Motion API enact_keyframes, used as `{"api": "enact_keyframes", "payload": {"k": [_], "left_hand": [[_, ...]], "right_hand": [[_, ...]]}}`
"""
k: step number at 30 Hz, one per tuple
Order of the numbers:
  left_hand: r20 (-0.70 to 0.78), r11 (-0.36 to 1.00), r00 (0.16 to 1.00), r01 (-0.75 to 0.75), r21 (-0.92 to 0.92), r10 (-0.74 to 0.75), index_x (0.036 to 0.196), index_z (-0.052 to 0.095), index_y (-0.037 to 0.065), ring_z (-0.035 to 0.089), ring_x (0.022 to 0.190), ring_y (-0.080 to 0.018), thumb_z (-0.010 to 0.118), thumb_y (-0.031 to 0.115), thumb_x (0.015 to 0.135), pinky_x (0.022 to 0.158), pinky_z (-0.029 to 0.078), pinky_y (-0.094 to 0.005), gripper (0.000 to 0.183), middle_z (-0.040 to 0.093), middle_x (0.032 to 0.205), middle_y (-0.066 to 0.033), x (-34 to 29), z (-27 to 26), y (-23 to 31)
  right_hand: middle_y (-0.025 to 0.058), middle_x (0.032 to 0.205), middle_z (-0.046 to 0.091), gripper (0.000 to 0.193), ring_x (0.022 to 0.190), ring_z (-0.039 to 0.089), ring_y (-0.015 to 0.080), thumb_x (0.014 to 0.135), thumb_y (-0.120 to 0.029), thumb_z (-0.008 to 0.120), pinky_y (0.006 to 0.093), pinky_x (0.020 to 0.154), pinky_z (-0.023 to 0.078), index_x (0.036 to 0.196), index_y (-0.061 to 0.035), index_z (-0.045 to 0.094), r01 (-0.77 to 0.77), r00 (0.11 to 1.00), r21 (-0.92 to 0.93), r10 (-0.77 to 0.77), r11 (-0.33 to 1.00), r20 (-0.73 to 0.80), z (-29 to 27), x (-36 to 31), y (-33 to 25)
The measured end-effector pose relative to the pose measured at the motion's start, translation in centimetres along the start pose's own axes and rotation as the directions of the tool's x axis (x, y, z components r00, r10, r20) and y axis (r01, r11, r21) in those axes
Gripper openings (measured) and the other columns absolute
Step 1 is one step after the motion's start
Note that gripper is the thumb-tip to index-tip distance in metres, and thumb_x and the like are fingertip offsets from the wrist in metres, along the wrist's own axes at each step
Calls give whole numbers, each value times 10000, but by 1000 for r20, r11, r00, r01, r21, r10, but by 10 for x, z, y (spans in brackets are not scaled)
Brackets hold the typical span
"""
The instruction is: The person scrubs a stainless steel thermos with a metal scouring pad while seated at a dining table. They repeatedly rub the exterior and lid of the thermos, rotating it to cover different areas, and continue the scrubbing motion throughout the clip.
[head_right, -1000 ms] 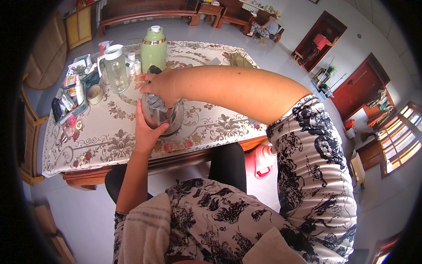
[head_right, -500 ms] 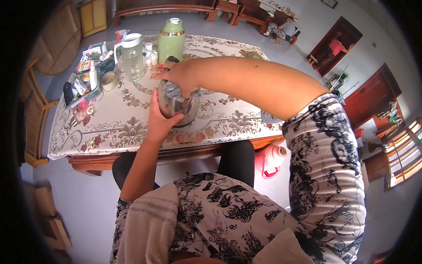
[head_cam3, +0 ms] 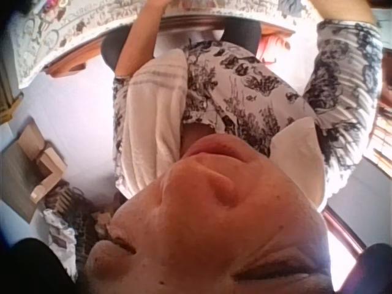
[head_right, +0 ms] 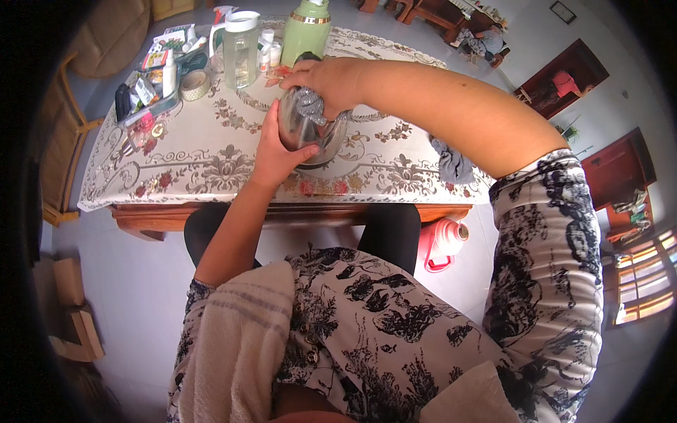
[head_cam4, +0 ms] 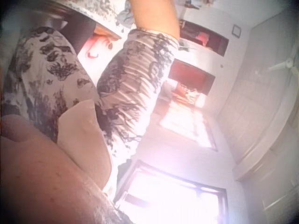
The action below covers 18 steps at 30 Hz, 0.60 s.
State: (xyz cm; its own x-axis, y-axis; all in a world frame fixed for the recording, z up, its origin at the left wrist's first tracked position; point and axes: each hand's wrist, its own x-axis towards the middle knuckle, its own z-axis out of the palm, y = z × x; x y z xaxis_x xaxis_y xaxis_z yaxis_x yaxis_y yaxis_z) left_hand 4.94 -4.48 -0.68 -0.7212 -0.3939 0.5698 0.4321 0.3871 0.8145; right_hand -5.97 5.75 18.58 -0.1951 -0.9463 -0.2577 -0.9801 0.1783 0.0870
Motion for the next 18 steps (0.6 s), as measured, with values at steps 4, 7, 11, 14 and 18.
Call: {"api": "enact_keyframes", "payload": {"k": [4,7,11,14,18], "left_hand": [[-6,999,1000,23,-38,-24,1470,232,-7,398,1324,-304,902,216,579,1087,345,-391,1137,388,1426,-198,-2,1,-4],[-3,999,1000,31,-28,-31,1473,239,6,405,1320,-297,902,230,583,1081,353,-389,1132,392,1423,-195,-2,1,-3],[-10,999,999,34,-26,-35,1446,271,-12,402,1310,-333,906,290,563,1080,358,-393,1129,409,1397,-200,-4,2,-3],[-26,1000,1000,13,-17,-14,1458,262,6,397,1317,-322,902,291,571,1087,349,-390,1130,402,1407,-190,-3,-2,-8],[-9,1000,1000,15,1,-15,1470,261,21,400,1321,-297,907,263,565,1096,338,-381,1138,395,1421,-175,-2,0,-8]], "right_hand": [[42,1373,446,832,1153,551,283,598,6,761,338,951,468,1356,-149,457,-18,998,26,16,1000,64,-11,4,-8],[42,1318,506,764,1168,546,249,609,17,749,309,958,455,1322,-123,512,38,991,137,-56,990,125,-18,12,8],[47,1357,456,842,1167,549,272,608,28,745,335,947,471,1377,-148,450,83,992,51,-88,995,86,-5,12,12],[69,1378,414,893,1160,551,296,602,36,747,360,936,481,1404,-157,404,-78,988,-73,87,994,129,-15,9,-22],[99,1442,349,971,1212,515,315,594,-23,800,369,966,472,1447,-175,362,-51,976,-87,68,995,207,-15,9,-11]]}}
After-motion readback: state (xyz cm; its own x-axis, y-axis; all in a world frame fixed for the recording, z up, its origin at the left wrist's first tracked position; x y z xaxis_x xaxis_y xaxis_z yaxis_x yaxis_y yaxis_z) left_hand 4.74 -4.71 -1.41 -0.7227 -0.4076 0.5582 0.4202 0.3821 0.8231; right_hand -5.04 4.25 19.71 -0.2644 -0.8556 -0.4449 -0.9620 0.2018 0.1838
